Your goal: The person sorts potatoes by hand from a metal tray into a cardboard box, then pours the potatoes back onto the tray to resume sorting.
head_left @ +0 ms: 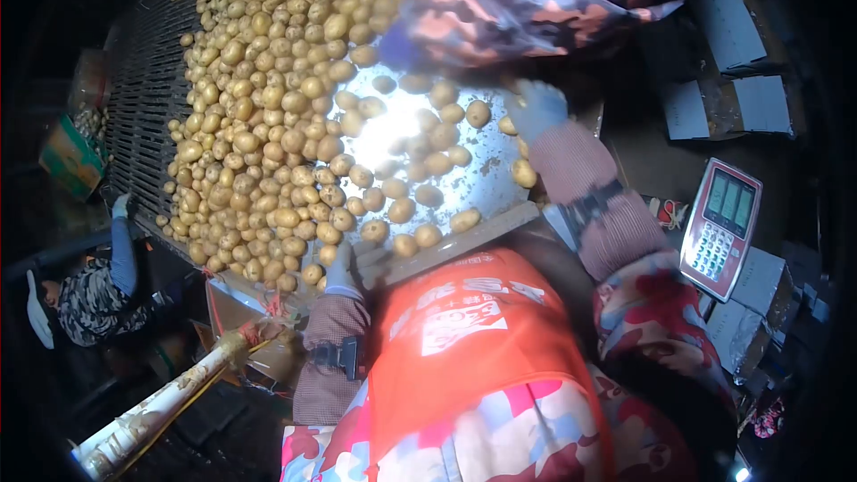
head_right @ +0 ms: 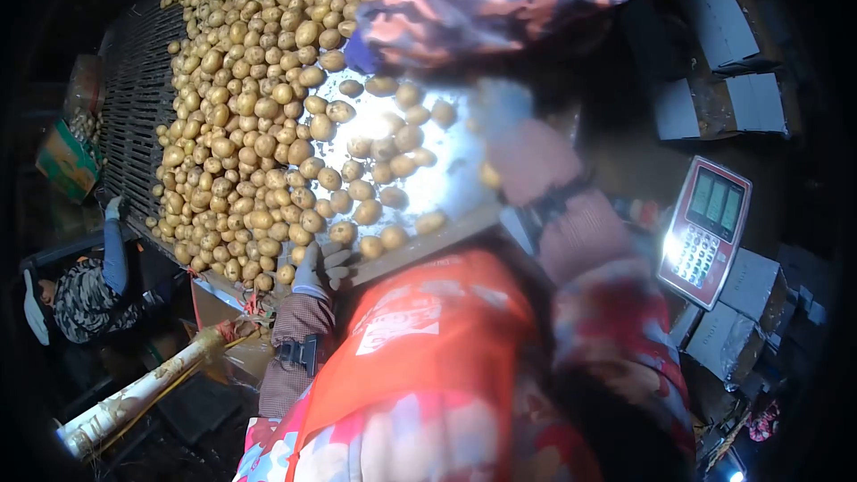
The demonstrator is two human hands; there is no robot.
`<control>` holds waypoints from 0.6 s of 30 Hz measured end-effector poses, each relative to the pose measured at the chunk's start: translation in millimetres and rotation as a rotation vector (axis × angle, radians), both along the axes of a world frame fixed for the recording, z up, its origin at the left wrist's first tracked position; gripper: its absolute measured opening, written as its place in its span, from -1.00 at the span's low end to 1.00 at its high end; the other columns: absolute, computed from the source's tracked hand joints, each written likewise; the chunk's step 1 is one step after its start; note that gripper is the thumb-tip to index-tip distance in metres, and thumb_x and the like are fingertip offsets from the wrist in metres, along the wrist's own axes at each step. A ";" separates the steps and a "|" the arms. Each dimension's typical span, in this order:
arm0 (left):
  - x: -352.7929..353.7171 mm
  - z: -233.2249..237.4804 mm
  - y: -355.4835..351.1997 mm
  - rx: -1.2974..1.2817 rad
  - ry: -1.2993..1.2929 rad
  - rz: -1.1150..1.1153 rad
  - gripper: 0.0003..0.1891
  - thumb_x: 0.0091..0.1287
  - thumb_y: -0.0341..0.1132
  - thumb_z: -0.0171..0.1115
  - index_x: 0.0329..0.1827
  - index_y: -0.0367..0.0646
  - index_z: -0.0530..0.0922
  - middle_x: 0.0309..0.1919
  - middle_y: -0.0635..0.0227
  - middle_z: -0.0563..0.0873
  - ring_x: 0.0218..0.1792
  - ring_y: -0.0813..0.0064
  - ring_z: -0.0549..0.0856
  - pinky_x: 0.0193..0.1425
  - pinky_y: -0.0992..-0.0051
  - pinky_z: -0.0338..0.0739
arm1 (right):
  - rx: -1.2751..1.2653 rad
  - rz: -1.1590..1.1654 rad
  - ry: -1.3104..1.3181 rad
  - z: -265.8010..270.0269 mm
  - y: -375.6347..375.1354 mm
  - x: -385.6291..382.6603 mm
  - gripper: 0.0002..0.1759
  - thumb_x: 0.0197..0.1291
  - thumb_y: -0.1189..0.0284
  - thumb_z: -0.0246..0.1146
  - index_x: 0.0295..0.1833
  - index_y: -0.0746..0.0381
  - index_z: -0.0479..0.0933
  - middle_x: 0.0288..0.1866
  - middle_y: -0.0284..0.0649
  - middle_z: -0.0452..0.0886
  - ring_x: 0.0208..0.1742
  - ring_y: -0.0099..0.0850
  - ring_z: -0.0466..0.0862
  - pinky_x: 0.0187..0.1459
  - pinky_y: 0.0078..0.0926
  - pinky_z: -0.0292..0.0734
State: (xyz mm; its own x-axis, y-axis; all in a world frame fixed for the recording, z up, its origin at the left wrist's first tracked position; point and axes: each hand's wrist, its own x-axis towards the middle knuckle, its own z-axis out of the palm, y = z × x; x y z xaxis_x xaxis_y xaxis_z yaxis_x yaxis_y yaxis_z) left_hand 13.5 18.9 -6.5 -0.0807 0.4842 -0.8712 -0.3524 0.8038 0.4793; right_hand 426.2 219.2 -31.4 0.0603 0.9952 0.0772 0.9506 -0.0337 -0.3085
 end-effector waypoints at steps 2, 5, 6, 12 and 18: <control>0.2 -0.2 -3.4 -0.018 0.021 0.024 -0.44 0.58 0.12 -0.11 0.19 -0.23 0.57 -0.10 0.05 0.79 -0.42 0.13 0.71 -0.43 0.29 0.54 | -0.062 0.017 0.014 -27.9 23.3 -9.5 -0.70 0.28 0.20 0.19 -0.06 0.14 0.69 -0.14 -0.05 0.72 -0.11 -0.03 0.70 0.01 -0.02 0.56; 4.2 -9.9 2.5 -0.039 0.001 0.038 -0.43 0.57 0.15 -0.12 0.15 -0.21 0.58 -0.12 0.06 0.80 -0.44 0.14 0.70 -0.47 0.29 0.49 | -0.162 -0.043 -0.092 -42.6 40.6 -15.8 -0.71 0.29 0.20 0.18 -0.11 0.12 0.71 -0.26 -0.07 0.74 -0.24 -0.02 0.74 -0.09 -0.04 0.63; 1.1 -14.8 1.4 -0.058 -0.025 0.040 -0.42 0.57 0.16 -0.12 0.15 -0.21 0.58 -0.13 0.07 0.80 -0.44 0.14 0.70 -0.47 0.29 0.49 | -0.199 -0.063 -0.146 -41.6 42.6 -16.3 -0.72 0.29 0.20 0.18 -0.13 0.11 0.71 -0.30 -0.08 0.74 -0.28 -0.02 0.75 -0.12 -0.06 0.65; 82.3 82.0 39.3 0.034 -0.305 0.175 -0.45 0.59 0.06 -0.02 0.33 -0.25 0.47 0.10 0.10 0.67 0.01 0.34 0.68 0.02 0.40 0.68 | -0.038 0.077 0.830 19.1 -46.9 -66.9 -0.56 0.35 0.21 0.26 0.24 0.20 0.57 0.14 -0.04 0.66 0.06 -0.15 0.71 0.08 -0.22 0.64; 61.5 38.1 3.9 -0.029 -1.105 0.785 -0.50 0.55 -0.01 0.06 0.32 -0.23 0.46 0.13 0.17 0.64 0.15 0.28 0.60 0.22 0.33 0.57 | -0.240 0.820 0.193 47.7 -56.7 -174.8 -0.47 0.29 0.10 0.25 0.33 0.01 0.55 0.36 -0.17 0.54 0.38 -0.21 0.50 0.37 -0.05 0.32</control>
